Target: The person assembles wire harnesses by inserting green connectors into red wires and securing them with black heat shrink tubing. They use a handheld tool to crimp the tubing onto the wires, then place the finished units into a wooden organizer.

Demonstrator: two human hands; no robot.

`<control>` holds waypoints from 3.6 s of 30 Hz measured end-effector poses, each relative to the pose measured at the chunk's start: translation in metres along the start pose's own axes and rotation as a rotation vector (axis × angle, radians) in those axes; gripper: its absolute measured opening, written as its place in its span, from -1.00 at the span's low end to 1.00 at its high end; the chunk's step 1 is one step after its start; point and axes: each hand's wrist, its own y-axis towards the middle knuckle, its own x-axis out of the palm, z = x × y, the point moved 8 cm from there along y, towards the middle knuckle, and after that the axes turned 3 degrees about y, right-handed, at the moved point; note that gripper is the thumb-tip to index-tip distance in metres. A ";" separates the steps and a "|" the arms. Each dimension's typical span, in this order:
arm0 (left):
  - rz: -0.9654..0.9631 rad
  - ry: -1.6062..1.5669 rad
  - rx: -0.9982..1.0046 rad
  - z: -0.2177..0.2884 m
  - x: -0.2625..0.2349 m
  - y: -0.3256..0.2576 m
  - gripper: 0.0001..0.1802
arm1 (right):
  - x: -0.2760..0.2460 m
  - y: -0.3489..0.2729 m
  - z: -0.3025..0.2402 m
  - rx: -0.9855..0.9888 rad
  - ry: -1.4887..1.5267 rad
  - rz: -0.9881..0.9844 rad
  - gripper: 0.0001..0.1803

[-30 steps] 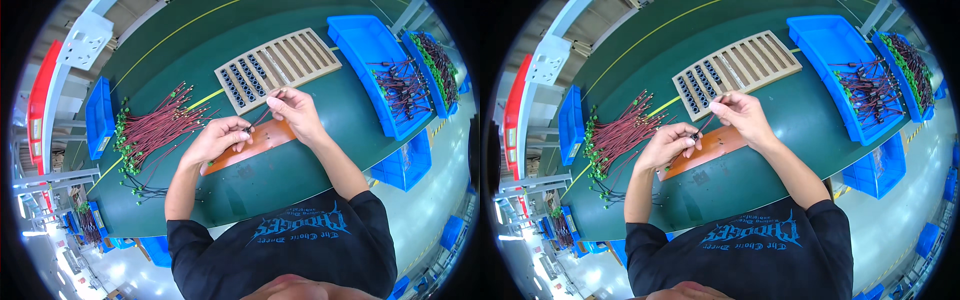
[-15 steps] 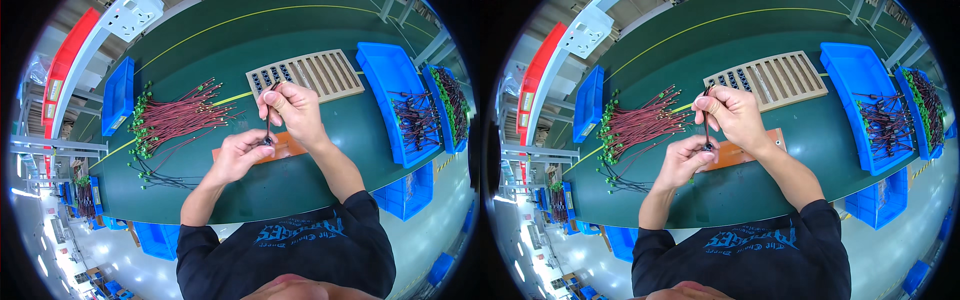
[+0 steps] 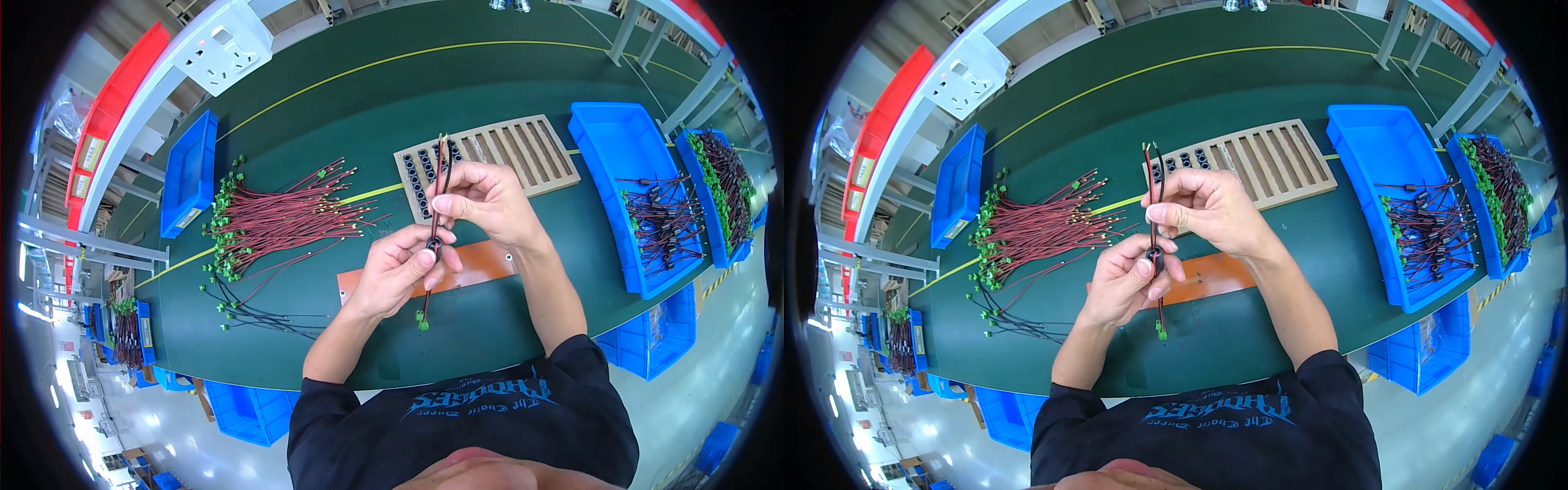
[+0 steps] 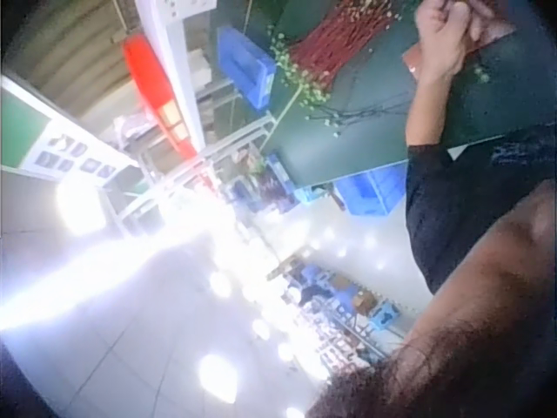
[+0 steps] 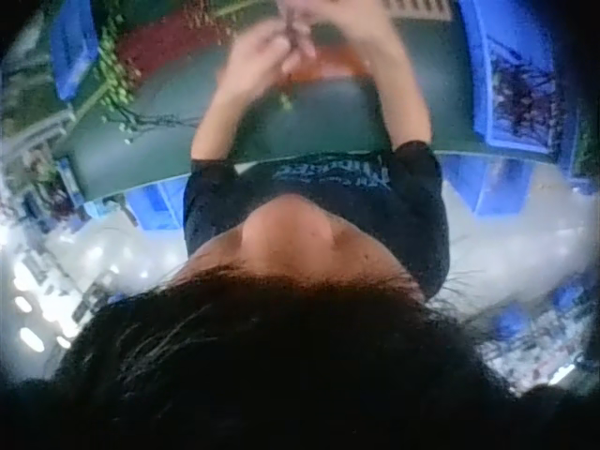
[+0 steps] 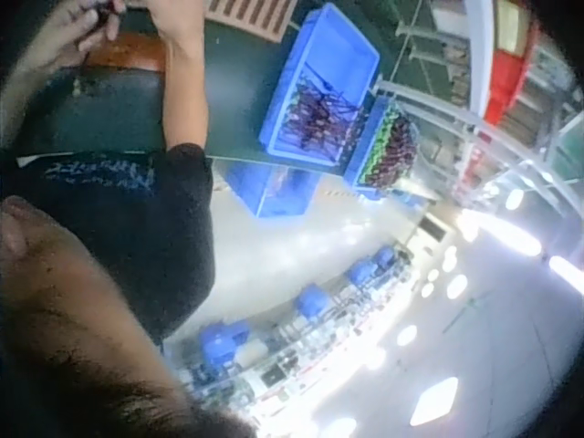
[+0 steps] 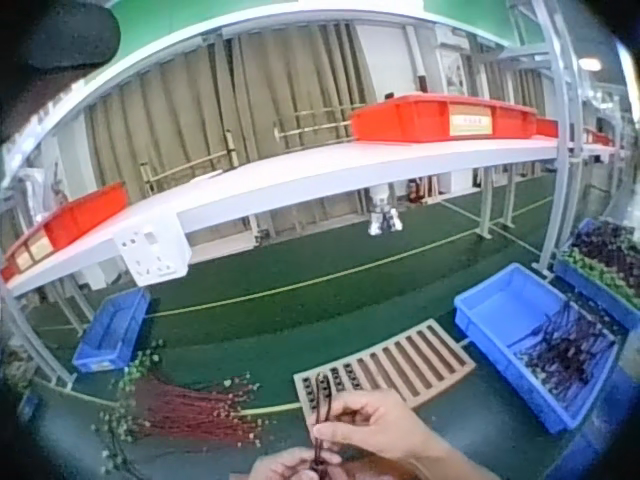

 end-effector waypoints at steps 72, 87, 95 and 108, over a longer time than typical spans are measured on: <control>0.105 -0.103 -0.050 -0.043 0.003 0.007 -0.56 | -0.015 0.012 0.011 -0.018 -0.017 0.242 -0.79; 0.189 -0.018 0.075 -0.031 -0.012 0.012 -0.56 | -0.029 0.012 0.011 -0.128 -0.136 0.331 -0.67; 0.118 -0.111 -0.092 -0.042 -0.008 0.012 -0.55 | -0.010 0.011 0.018 -0.124 0.076 0.202 -0.67; 0.289 0.033 0.103 -0.041 -0.037 0.013 -0.57 | -0.014 0.021 0.051 -0.097 0.430 0.297 -0.66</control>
